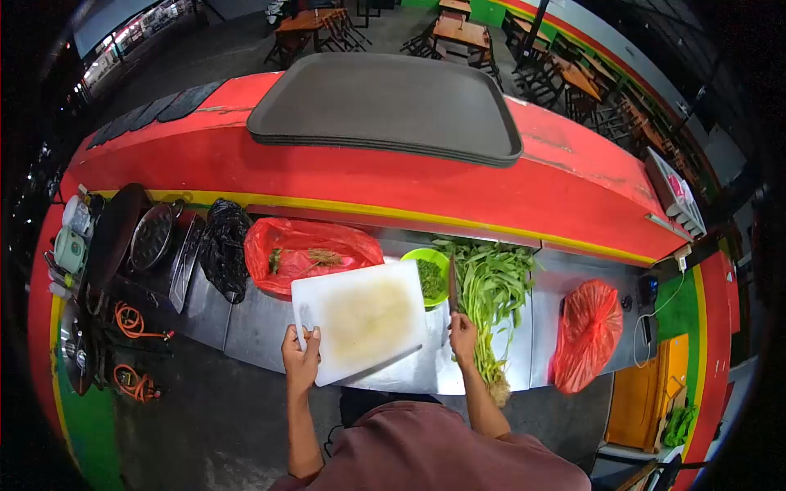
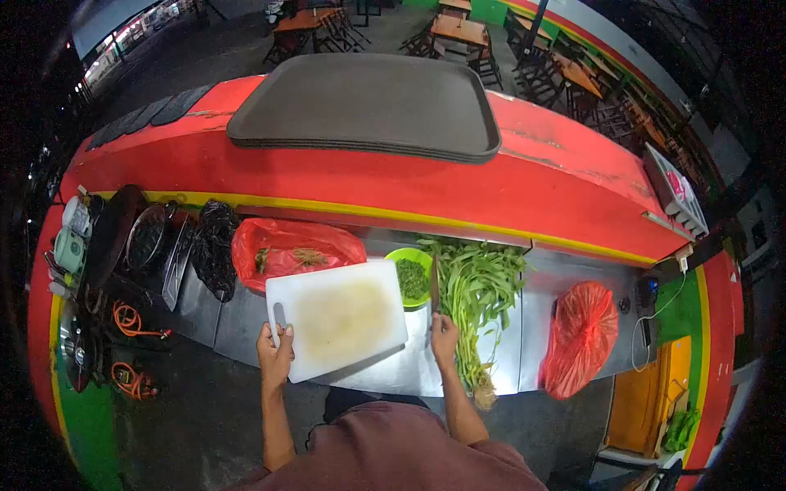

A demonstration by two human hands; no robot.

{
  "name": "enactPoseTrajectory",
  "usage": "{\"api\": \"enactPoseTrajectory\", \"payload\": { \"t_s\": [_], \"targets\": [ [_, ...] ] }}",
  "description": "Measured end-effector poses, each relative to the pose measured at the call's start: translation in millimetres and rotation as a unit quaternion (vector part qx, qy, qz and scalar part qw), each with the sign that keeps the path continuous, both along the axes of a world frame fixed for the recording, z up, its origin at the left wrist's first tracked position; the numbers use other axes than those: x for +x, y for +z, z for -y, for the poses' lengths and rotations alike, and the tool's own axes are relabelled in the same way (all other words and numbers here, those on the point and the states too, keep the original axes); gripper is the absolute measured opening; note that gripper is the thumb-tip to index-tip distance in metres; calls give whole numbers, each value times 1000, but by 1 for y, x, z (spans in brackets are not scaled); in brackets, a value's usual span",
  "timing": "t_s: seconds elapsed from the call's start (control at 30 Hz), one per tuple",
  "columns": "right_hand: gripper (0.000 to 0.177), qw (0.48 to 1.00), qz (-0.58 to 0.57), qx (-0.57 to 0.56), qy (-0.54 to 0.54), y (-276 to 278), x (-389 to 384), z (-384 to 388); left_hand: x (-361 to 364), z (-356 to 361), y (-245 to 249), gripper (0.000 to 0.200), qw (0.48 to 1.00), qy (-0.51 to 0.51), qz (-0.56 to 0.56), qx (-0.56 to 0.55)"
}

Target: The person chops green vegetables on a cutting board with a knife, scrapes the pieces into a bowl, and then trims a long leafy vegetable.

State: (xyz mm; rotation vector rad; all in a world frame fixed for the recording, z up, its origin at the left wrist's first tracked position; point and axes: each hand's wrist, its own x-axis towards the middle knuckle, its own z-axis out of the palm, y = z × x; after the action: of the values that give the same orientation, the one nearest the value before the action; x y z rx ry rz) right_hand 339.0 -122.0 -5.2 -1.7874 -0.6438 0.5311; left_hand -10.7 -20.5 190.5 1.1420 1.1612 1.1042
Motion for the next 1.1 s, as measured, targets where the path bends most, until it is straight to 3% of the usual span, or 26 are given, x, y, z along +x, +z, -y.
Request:
{"api": "enactPoseTrajectory", "payload": {
  "t_s": [0.13, 0.23, 0.3, 0.37, 0.5, 0.57, 0.63, 0.67, 0.7, 0.77, 0.8, 0.87, 0.97, 1.1],
  "targets": [
    [31, 995, -64, -30, -75, 17, -29, 22, -27, -8, -34, 22, 994, -90, -42, -45],
    [26, 994, 18, -22, -108, -36, -44, 43, -30, -6, -74, 22, 988, -137, -18, -76],
    [22, 992, -26, -26, -123, -47, -65, 58, -33, -8, -103, 22, 982, -163, -20, -93],
    [23, 988, 19, -37, -151, -44, -90, 67, -36, -8, -129, 22, 977, -172, -29, -118],
    [29, 980, -38, -92, -172, 8, -133, 72, -45, -7, -173, 22, 981, -144, -38, -126],
    [28, 975, -32, -115, -186, 4, -143, 76, -56, -5, -204, 21, 975, -171, -75, -124],
    [27, 969, -23, -138, -202, -4, -148, 81, -51, -4, -213, 35, 980, -166, -110, -12],
    [29, 969, 20, -121, -215, -9, -152, 81, -57, -3, -216, 68, 970, -215, -86, -66],
    [31, 966, 62, -105, -226, -11, -157, 85, -61, -6, -201, 98, 931, -260, -255, -23],
    [31, 963, 32, -148, -222, -5, -163, 96, -65, -8, -184, 125, 878, -324, -342, 85],
    [31, 962, 41, -159, -220, -7, -165, 100, -68, -6, -171, 125, 876, -328, -342, 85],
    [33, 962, 43, -169, -209, -2, -168, 109, -65, -1, -150, 133, 761, -408, -494, 105],
    [36, 954, 88, -201, -202, 0, -176, 119, -69, 8, -168, 133, 734, -397, -530, 151],
    [35, 965, 57, -158, -200, -7, -184, 129, -79, 11, -182, 110, 774, -356, -480, 209]
  ]
}}
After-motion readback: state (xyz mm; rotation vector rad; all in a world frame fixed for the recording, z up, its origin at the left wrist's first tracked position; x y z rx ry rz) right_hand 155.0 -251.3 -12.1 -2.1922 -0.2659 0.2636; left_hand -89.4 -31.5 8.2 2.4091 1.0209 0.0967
